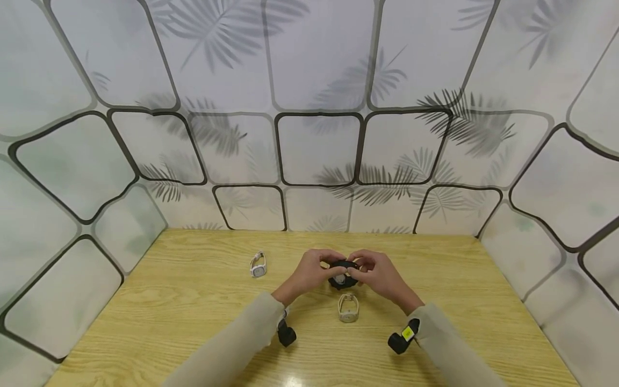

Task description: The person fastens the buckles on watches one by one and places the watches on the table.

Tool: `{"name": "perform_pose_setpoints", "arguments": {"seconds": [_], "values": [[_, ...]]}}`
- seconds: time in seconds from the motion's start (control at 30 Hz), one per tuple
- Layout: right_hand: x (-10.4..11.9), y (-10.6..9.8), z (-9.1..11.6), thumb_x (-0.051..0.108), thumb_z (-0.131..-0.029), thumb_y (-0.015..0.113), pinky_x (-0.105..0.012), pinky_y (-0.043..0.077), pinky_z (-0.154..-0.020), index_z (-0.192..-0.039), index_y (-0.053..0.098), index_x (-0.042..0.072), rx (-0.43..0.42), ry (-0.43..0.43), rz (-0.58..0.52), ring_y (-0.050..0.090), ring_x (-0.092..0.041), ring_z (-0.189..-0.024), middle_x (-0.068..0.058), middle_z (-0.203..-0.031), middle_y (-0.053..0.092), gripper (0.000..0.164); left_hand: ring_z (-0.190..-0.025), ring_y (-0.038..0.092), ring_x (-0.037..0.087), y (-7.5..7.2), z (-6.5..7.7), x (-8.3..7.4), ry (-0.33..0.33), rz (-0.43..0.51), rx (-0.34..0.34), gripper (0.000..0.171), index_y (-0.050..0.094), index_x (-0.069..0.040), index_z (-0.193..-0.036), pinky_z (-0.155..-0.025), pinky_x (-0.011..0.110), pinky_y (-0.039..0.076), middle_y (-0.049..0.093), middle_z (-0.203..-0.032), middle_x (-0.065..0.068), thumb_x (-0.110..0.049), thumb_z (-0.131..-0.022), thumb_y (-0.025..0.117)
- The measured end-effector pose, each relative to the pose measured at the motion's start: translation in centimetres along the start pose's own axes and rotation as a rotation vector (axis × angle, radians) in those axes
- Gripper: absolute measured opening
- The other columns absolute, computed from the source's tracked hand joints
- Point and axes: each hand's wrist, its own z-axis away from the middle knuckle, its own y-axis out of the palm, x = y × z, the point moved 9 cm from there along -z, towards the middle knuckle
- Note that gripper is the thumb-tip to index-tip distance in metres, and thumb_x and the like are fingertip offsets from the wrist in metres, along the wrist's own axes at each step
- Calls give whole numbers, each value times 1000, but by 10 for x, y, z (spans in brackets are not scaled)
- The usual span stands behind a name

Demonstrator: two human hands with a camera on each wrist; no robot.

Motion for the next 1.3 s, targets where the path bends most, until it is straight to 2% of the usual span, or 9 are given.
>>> {"name": "perform_pose_setpoints", "arguments": {"seconds": [0.27, 0.5, 0.67, 0.77, 0.93, 1.13, 1.3], "values": [[-3, -1, 0, 25, -99, 72, -45, 59, -61, -118, 71, 14, -10, 8, 2, 68, -28, -70, -9, -99, 72, 22, -94, 67, 9, -2, 1, 3, -6, 19, -12, 27, 77, -12, -118, -75, 22, 55, 76, -106, -1, -23, -94, 78], [-5, -4, 0, 22, -100, 71, -46, 60, -63, -121, 70, 7, -9, 22, -17, 69, -27, -72, -18, -99, 72, 27, -96, 68, 9, -1, -1, 3, -10, 9, 10, 30, 75, -8, -123, -79, 23, 55, 76, -109, 1, -22, -96, 76], [-6, -9, 0, 25, -99, 72, -48, 60, -65, -123, 71, 9, -10, 49, -25, 70, -27, -78, -22, -109, 72, 28, -96, 69, 9, -2, -2, 3, -10, 10, 3, 27, 75, -8, -122, -78, 23, 56, 76, -109, 2, -20, -97, 74], [-5, -15, 1, 28, -100, 70, -49, 59, -66, -126, 69, 9, -24, 48, -19, 68, -26, -74, -24, -113, 71, 32, -91, 70, 11, -1, -1, 3, -36, 94, -5, 26, 75, -7, -123, -73, 29, 61, 77, -105, 8, -18, -99, 71], [-5, -23, 4, 27, -102, 68, -47, 57, -64, -135, 65, 9, -56, 22, 6, 65, -30, -69, -25, -111, 70, 37, -85, 73, 22, 2, 0, 8, -120, 337, -29, 27, 71, -3, -126, -70, 41, 63, 73, -106, 24, -14, -102, 68], [-9, -28, 11, 22, -103, 66, -45, 59, -66, -144, 58, 14, -54, 13, -13, 68, -41, -86, -25, -122, 67, 42, -91, 73, 36, 5, -3, 15, -209, 521, -76, 27, 71, -2, -125, -72, 48, 63, 71, -112, 26, -15, -102, 67], [-14, -27, 17, 22, -101, 69, -45, 58, -66, -150, 52, 14, -19, 33, -34, 68, -42, -89, -25, -124, 65, 52, -86, 74, 29, 8, -5, 20, -266, 615, -95, 28, 71, -2, -126, -71, 49, 63, 69, -115, 29, -16, -102, 67]]}}
